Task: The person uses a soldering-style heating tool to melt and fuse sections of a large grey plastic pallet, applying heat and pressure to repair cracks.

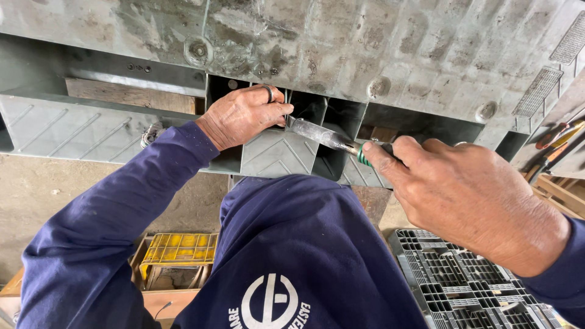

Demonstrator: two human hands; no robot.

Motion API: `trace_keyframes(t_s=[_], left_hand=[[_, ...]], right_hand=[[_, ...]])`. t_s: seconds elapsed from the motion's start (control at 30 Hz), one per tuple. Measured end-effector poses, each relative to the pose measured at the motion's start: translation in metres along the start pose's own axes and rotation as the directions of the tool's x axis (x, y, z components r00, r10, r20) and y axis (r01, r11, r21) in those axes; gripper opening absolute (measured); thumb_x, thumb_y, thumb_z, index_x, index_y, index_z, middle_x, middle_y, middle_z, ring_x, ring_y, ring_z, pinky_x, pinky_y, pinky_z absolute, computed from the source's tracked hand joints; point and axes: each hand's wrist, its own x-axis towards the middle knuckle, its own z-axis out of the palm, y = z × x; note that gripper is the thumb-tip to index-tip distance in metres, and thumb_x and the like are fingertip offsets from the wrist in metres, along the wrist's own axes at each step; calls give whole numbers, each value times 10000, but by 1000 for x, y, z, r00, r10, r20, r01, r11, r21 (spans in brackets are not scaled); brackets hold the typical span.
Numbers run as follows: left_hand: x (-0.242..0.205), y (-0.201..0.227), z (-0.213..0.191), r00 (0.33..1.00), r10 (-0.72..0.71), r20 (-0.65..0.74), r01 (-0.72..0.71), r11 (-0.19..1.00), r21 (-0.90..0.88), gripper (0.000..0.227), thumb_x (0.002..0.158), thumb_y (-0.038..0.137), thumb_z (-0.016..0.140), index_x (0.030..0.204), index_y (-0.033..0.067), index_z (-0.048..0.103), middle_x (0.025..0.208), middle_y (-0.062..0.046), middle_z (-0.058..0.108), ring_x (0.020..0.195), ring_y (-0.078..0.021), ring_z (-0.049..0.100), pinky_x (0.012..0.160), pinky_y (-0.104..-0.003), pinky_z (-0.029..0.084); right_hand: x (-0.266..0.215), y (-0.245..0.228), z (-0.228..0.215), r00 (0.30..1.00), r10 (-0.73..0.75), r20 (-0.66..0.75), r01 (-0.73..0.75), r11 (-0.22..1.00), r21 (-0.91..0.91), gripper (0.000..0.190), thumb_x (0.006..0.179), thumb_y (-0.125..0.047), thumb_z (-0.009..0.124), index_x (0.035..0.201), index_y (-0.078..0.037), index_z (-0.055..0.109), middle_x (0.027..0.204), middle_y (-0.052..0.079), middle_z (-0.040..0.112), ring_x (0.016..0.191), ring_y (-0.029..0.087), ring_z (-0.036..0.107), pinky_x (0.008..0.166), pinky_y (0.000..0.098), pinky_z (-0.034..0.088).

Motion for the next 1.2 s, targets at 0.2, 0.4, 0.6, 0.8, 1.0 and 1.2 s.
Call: trace_keyframes(t_s=[0.2,0.4,0.6,0.8,1.0,1.2], left_hand=[[1,-3,2,999,-27,43,28,999,-39,280,946,153,744,1202,41,718,1115,-78,680,974,-232,703,840,-320,603],[1,-2,1,999,-24,30,25,999,-28,284,922,179,748,1176,56,723,1094,-63,683,965,-231,709,820,-324,599],[2,-2,0,998,-49,33,52,994,-95,284,939,162,734,1198,48,716,1105,-66,681,966,-209,721,818,-315,604],[1,-3,1,997,-62,51,65,996,-58,287,933,186,731,1190,61,725,1097,-63,686,958,-226,717,806,-325,599],[1,-2,0,996,-76,56,80,993,-83,274,945,176,724,1196,65,725,1116,-62,686,974,-227,715,821,-339,594],[1,-5,5,996,-66,62,71,995,-77,284,956,192,725,1209,63,718,1119,-61,685,982,-226,710,838,-325,601]], right_hand=[[14,5,-15,989,-51,141,55,998,-22,593,919,-105,605,1511,-106,572,830,45,561,595,87,616,463,218,519],[20,15,-29,933,-42,357,44,999,2,599,985,-228,563,1574,-154,477,881,21,547,559,82,604,445,231,518],[20,20,-36,977,-68,204,45,992,119,612,865,-275,639,1448,-95,589,828,24,555,508,101,598,397,267,516],[19,20,-40,978,-39,204,22,996,87,612,856,-304,643,1430,-96,604,827,0,561,517,96,600,414,270,523],[25,23,-32,969,-67,239,46,994,95,622,902,-260,621,1490,-68,546,851,23,554,517,95,599,388,251,512],[28,25,-34,979,-28,200,8,995,99,652,872,-272,636,1480,-52,554,868,43,591,524,103,602,370,269,508]])
